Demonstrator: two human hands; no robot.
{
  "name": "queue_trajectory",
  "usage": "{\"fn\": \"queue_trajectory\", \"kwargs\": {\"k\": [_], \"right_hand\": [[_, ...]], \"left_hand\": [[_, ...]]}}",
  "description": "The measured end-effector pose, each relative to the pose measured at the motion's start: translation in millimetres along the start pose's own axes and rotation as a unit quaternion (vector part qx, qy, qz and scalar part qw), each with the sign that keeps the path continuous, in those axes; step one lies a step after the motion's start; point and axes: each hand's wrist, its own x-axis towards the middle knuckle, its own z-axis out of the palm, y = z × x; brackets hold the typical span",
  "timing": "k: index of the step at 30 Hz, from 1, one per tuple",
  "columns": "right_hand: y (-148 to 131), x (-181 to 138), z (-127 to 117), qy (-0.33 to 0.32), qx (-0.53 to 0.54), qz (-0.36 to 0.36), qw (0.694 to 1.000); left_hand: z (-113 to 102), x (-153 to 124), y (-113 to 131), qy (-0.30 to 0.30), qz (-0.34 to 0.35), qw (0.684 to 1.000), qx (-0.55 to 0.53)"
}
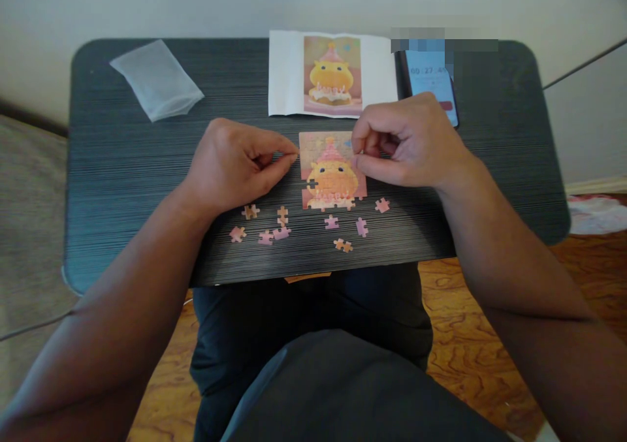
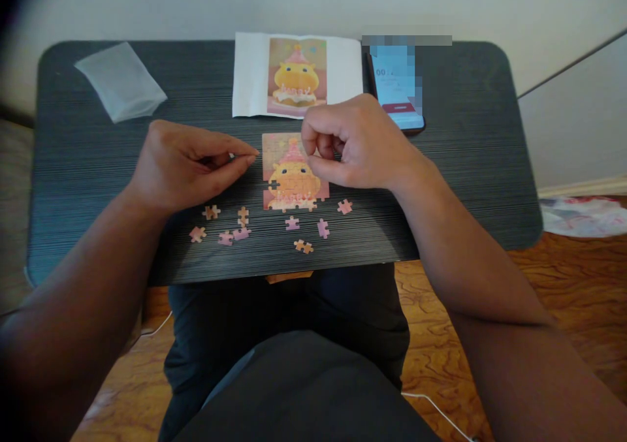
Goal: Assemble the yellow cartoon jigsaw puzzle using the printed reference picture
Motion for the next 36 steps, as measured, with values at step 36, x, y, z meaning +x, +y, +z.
{"fn": "queue_trajectory", "kwargs": {"k": [36], "right_hand": [[25.5,-3.5,10.7,0.324,0.041,0.039,0.944]], "left_hand": [[-9.6,3.0,-27.0,0.082,-0.141,0.987,-0.013]]}}
